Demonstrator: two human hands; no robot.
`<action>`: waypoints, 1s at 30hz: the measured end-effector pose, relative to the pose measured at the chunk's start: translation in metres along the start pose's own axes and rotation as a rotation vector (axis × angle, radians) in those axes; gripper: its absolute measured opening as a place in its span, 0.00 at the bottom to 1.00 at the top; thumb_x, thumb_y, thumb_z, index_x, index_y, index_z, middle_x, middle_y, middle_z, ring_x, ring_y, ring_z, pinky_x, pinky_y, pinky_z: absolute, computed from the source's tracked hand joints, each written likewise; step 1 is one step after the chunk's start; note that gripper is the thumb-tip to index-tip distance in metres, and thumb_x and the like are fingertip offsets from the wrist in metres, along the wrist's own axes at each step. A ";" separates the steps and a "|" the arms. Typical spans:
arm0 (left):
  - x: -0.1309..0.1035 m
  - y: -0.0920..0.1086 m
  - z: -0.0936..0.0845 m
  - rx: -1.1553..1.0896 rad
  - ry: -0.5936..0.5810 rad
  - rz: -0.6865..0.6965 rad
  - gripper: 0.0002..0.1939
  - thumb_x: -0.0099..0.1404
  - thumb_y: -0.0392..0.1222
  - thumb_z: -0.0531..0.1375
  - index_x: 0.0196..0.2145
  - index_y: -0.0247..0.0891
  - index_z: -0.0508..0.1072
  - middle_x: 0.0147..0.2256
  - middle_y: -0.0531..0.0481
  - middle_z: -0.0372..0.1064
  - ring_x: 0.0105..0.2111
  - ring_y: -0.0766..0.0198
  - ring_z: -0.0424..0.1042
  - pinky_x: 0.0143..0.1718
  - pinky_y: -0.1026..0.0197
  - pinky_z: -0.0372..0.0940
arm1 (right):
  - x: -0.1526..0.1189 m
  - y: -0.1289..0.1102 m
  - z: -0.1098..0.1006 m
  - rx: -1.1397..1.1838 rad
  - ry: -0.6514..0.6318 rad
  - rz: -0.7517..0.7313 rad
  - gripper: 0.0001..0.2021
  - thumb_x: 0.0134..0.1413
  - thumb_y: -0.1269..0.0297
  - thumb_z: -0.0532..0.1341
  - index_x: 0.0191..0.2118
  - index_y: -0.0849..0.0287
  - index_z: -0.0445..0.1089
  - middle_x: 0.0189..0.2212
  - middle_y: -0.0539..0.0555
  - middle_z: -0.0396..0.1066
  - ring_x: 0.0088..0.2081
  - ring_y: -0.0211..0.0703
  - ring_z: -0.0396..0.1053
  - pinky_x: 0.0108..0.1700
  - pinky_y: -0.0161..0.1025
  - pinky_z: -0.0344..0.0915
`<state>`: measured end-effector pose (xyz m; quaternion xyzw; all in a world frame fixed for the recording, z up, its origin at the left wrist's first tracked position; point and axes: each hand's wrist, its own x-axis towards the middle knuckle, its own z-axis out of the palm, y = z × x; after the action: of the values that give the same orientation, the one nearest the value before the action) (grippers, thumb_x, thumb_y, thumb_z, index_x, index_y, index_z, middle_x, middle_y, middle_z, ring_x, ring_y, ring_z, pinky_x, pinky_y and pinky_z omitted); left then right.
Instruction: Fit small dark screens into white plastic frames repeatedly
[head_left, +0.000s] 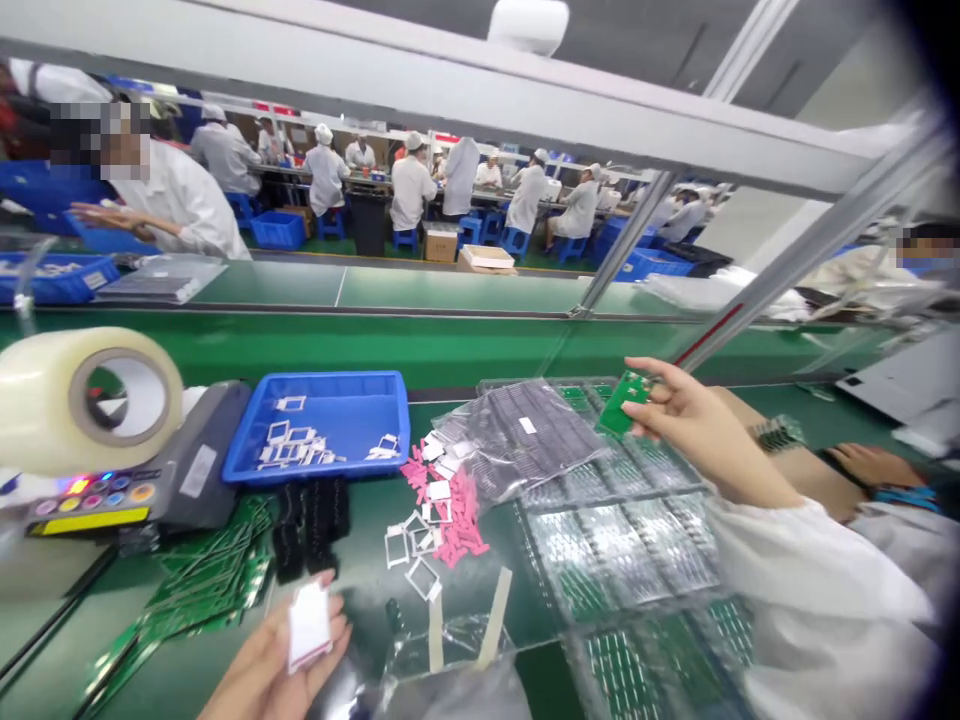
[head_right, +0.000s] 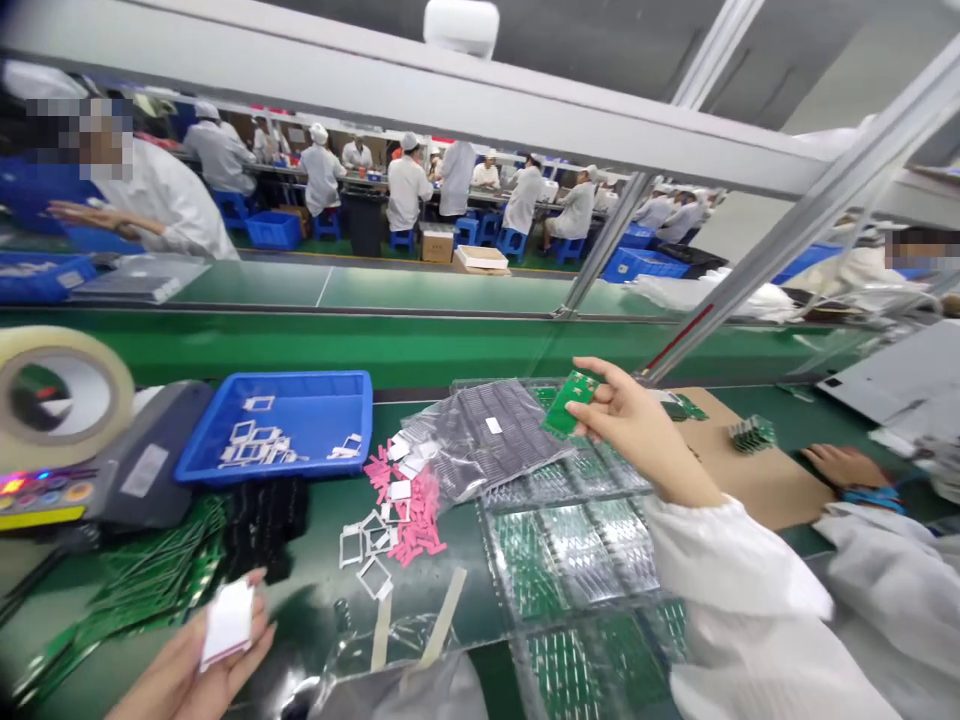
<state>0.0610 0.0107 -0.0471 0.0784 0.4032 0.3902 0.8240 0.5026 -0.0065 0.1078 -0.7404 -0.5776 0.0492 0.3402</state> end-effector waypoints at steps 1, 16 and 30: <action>-0.006 0.001 0.013 0.008 -0.040 -0.016 0.17 0.52 0.42 0.66 0.41 0.39 0.76 0.36 0.46 0.78 0.38 0.56 0.76 0.46 0.56 0.69 | -0.007 -0.025 0.007 0.048 -0.051 -0.012 0.21 0.58 0.60 0.57 0.55 0.60 0.60 0.18 0.45 0.66 0.19 0.37 0.68 0.20 0.31 0.64; -0.066 0.038 0.031 -0.208 -0.364 0.257 0.14 0.52 0.39 0.67 0.37 0.34 0.76 0.29 0.51 0.76 0.28 0.72 0.73 0.32 0.72 0.66 | -0.099 -0.236 0.180 0.256 -0.058 -1.151 0.10 0.56 0.75 0.57 0.42 0.65 0.72 0.38 0.59 0.76 0.45 0.45 0.73 0.45 0.39 0.72; -0.068 0.053 -0.010 -0.139 -0.475 0.090 0.14 0.58 0.45 0.62 0.37 0.31 0.76 0.31 0.43 0.78 0.27 0.64 0.76 0.30 0.64 0.70 | -0.098 -0.256 0.201 1.157 -0.417 -0.373 0.04 0.55 0.62 0.61 0.36 0.52 0.71 0.34 0.51 0.72 0.29 0.37 0.71 0.23 0.31 0.69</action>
<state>-0.0022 -0.0028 0.0109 0.1288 0.1664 0.4239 0.8809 0.1670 0.0222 0.0667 -0.2992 -0.6306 0.4358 0.5683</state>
